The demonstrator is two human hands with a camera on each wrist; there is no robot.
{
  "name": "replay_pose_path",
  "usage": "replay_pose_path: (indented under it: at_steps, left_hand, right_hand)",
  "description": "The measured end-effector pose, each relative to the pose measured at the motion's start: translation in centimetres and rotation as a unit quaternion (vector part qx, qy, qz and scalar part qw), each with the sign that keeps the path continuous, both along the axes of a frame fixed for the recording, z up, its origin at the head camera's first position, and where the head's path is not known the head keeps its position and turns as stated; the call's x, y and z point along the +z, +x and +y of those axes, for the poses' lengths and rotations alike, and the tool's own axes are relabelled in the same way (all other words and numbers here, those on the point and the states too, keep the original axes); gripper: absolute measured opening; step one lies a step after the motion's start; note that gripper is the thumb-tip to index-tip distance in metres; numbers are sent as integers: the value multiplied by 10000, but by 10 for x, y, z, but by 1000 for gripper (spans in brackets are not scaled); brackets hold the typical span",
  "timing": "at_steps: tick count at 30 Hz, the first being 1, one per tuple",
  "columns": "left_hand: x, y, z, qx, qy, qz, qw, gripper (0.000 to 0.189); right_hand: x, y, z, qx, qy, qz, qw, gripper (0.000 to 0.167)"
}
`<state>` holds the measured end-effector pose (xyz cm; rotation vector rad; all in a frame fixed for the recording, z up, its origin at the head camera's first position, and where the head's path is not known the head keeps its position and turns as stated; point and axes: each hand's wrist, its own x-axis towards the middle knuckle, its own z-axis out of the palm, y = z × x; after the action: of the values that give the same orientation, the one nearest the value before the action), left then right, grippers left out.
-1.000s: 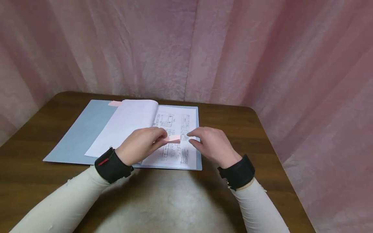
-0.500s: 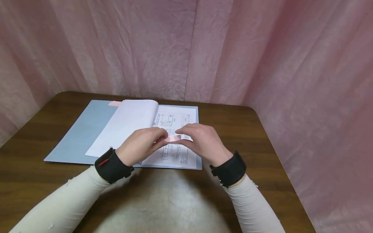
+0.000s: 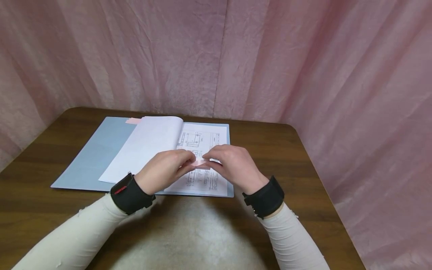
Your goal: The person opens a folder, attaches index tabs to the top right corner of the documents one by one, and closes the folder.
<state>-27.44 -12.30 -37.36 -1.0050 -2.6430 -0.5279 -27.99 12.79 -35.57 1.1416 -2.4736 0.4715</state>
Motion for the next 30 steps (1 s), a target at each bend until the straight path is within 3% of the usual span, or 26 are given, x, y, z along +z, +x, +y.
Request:
replay_pose_path:
  at_steps: [14, 24, 30]
  left_hand:
    - [0, 4, 3, -192, 67, 85, 9998, 17]
    - [1, 8, 6, -178, 214, 127, 9995, 27]
    - [1, 9, 7, -256, 192, 173, 9993, 24]
  right_hand:
    - [-3, 2, -4, 136, -53, 482, 9987, 16]
    - [-1, 4, -3, -44, 0, 695, 9976, 17]
    - [0, 4, -2, -54, 22, 798, 9968, 18]
